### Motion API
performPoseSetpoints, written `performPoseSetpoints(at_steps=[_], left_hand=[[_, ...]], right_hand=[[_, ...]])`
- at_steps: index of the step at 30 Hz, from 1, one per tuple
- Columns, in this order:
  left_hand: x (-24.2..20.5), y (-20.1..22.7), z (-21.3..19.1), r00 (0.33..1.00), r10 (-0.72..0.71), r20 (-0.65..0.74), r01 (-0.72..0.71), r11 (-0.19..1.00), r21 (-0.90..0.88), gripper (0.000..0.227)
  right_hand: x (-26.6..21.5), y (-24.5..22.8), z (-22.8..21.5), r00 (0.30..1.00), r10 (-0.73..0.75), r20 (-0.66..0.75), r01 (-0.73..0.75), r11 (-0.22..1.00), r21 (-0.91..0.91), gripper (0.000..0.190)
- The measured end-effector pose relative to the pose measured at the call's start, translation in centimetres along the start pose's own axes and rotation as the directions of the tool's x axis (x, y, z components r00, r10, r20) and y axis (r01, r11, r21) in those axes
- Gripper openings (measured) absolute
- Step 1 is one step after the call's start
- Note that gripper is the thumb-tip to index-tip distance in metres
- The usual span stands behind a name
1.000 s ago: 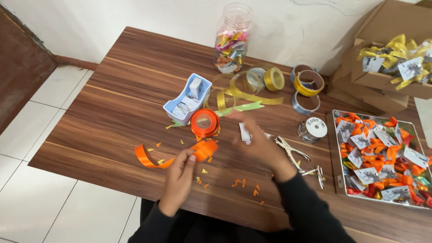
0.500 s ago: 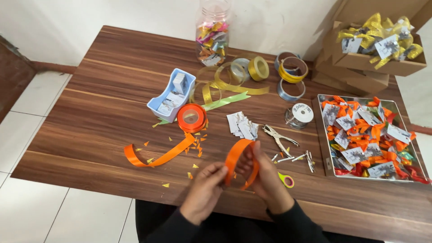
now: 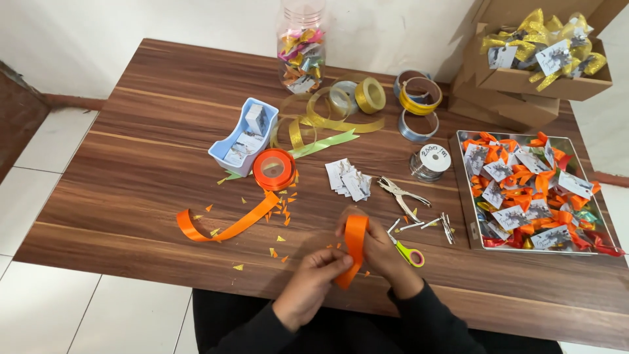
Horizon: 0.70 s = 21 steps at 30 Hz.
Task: Assembling orange ribbon bows by cutting labels, punching holes, and attaching them to the ribbons.
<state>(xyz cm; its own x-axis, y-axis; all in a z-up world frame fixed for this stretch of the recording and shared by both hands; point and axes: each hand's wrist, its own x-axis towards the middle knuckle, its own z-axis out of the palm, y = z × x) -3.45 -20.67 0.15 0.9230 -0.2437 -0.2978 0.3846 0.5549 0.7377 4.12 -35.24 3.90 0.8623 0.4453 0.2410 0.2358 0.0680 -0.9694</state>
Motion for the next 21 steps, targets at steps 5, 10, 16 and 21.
performPoseSetpoints(at_steps=[5, 10, 16, 21], left_hand=[[1.3, -0.1, 0.0, 0.926, 0.213, -0.311, -0.177, 0.974, 0.141, 0.022], [1.9, -0.8, 0.3, 0.878, 0.330, -0.346, -0.264, 0.938, 0.225, 0.019], [0.3, 0.7, 2.3, 0.935, 0.352, -0.046, -0.307, 0.865, 0.398, 0.032], [0.3, 0.5, 2.4, 0.971, 0.232, -0.060, -0.171, 0.844, 0.509, 0.061]], right_hand=[[-1.6, 2.9, -0.4, 0.907, 0.367, -0.206, -0.319, 0.919, 0.233, 0.029], [-3.7, 3.2, 0.2, 0.938, 0.278, -0.205, -0.245, 0.954, 0.171, 0.037], [-3.7, 1.8, 0.0, 0.861, 0.379, -0.340, -0.285, 0.912, 0.295, 0.031], [-3.8, 1.1, -0.1, 0.813, 0.357, -0.461, -0.303, 0.934, 0.189, 0.025]])
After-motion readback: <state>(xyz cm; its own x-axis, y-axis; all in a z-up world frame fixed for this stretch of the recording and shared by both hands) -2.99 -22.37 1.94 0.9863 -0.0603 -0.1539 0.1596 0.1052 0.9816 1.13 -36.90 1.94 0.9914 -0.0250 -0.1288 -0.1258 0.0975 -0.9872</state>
